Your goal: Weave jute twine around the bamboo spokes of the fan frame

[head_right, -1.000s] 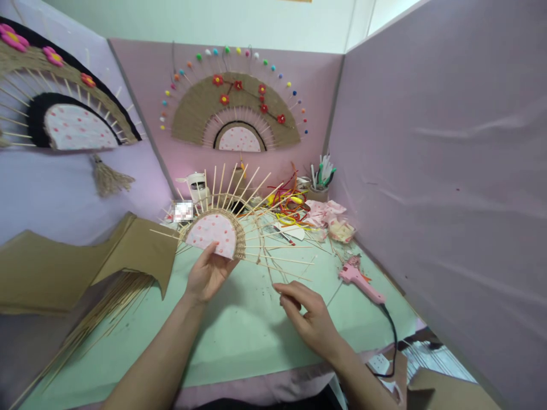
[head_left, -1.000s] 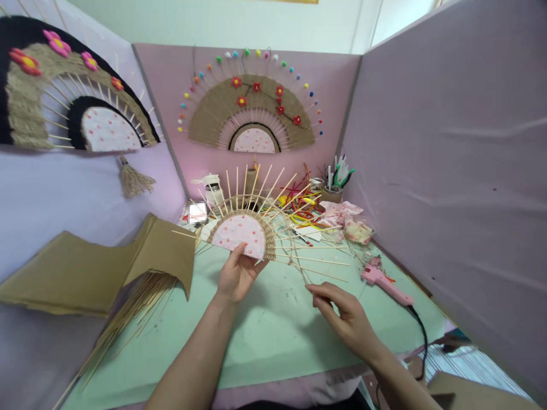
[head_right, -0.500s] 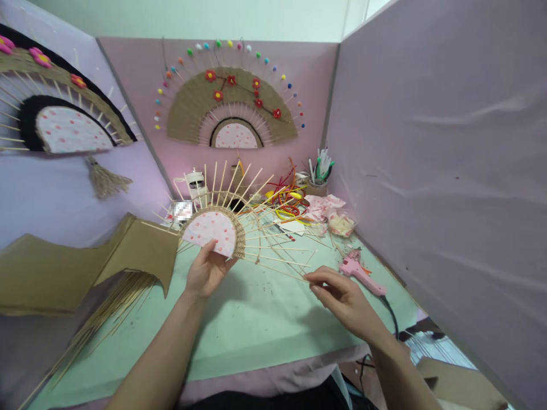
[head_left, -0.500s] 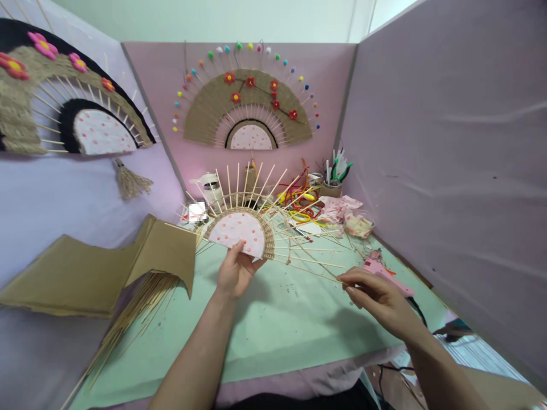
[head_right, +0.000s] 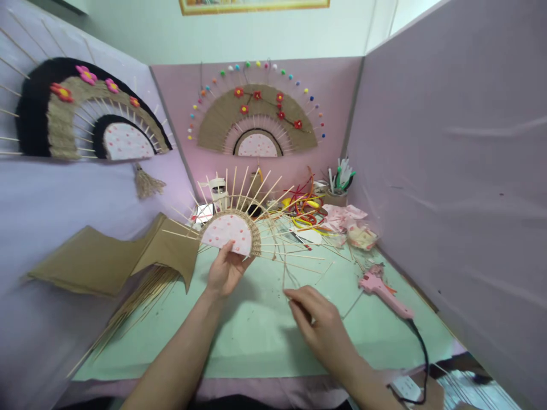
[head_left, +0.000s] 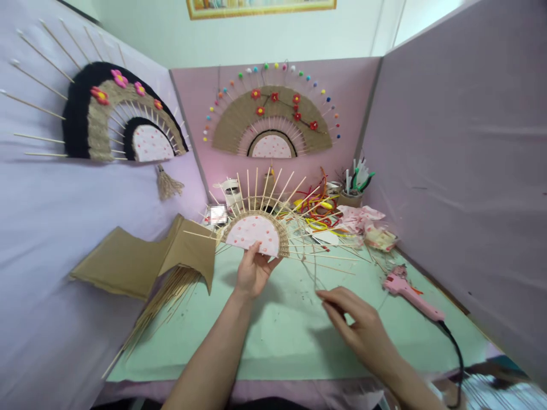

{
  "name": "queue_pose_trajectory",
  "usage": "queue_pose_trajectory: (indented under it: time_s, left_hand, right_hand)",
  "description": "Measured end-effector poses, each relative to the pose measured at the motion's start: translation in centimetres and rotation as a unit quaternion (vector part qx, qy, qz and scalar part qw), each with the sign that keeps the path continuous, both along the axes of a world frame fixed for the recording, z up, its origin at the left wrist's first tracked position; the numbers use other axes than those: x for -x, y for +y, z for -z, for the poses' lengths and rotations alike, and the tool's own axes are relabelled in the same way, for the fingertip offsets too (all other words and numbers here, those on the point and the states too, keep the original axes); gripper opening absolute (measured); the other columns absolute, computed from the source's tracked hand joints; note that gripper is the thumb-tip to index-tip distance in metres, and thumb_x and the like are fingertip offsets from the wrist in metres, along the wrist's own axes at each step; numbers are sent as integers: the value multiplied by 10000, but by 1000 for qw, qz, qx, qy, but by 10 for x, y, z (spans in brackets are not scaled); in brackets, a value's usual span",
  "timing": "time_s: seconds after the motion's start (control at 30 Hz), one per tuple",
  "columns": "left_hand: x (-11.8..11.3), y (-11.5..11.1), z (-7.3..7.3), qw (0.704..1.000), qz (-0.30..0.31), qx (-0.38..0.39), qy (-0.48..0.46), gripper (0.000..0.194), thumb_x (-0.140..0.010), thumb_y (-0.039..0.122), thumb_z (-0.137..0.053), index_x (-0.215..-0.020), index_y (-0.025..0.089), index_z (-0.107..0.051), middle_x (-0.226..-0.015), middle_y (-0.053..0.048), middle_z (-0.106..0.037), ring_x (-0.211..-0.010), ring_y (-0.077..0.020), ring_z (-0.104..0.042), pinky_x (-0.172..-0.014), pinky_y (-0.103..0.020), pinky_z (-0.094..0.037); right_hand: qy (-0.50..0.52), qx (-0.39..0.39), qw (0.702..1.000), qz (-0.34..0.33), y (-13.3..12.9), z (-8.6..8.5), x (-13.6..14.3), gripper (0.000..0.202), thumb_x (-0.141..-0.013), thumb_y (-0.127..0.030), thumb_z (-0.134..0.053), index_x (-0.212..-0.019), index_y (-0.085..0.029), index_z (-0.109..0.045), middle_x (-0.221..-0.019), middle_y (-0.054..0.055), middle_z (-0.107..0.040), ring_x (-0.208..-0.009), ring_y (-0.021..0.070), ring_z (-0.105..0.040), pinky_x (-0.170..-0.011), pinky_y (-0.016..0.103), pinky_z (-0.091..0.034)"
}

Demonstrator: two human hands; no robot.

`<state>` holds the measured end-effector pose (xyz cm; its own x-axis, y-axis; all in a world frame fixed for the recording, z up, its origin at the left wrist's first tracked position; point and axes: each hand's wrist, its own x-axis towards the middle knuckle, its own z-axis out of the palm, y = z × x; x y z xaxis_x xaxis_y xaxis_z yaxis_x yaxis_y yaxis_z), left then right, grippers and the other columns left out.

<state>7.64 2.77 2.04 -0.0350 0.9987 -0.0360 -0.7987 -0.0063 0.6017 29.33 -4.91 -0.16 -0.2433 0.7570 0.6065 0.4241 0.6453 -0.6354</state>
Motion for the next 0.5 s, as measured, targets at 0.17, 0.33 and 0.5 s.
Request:
queue_pose_trajectory:
  time_s: [0.17,0.33,0.5]
  left_hand:
    - [-1,-1,3,1000,8,7,-19,245,-891,198,-535,-1126,236,-590,-1028,-14,-719,-875,-140,-669,-857,-347,-539]
    - [-6,-6,5,997,-2,52,-63,197,-907,209,-489,-1055,174,-615,-883,-26,-724,-784,-137,-659,-817,-317,-537]
    - [-17,-11,3,991,65,77,-86,270,-900,263,-464,-1030,110,-644,-891,-85,-716,-766,-159,-655,-754,-291,-516]
  right_hand:
    - [-12,-27,998,-52,10,9,39,299,-922,-180,-460,-1140,-249,-652,-850,79,-659,-744,179,-636,-634,277,-528]
    - [-34,-21,996,-77,20,14,30,235,-913,-243,-495,-1033,-243,-697,-839,74,-677,-729,174,-656,-637,261,-537]
    - [-37,-9,998,-50,55,28,5,262,-833,-448,-567,-877,-256,-739,-802,62,-732,-683,215,-697,-579,278,-556]
